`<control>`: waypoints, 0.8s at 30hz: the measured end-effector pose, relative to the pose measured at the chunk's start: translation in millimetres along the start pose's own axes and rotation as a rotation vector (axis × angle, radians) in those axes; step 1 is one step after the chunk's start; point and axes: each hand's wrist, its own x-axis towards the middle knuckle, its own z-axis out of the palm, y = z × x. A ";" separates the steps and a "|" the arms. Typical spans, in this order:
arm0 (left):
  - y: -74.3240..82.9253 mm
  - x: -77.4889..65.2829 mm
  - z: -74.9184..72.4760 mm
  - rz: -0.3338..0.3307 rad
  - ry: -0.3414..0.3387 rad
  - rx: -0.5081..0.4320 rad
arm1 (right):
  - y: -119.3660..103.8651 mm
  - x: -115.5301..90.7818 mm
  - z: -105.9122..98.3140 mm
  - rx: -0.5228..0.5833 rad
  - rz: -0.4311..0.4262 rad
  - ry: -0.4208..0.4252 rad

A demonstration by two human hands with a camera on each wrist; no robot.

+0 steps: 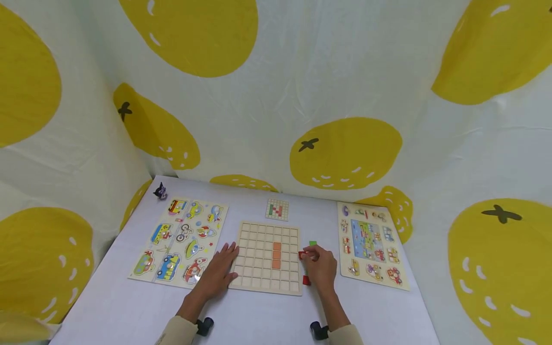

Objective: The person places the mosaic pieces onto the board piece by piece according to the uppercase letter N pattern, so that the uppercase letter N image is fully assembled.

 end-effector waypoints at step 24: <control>-0.1 0.7 0.8 -0.008 0.006 -0.005 | -21.2 -62.1 37.9 0.066 -0.042 -0.088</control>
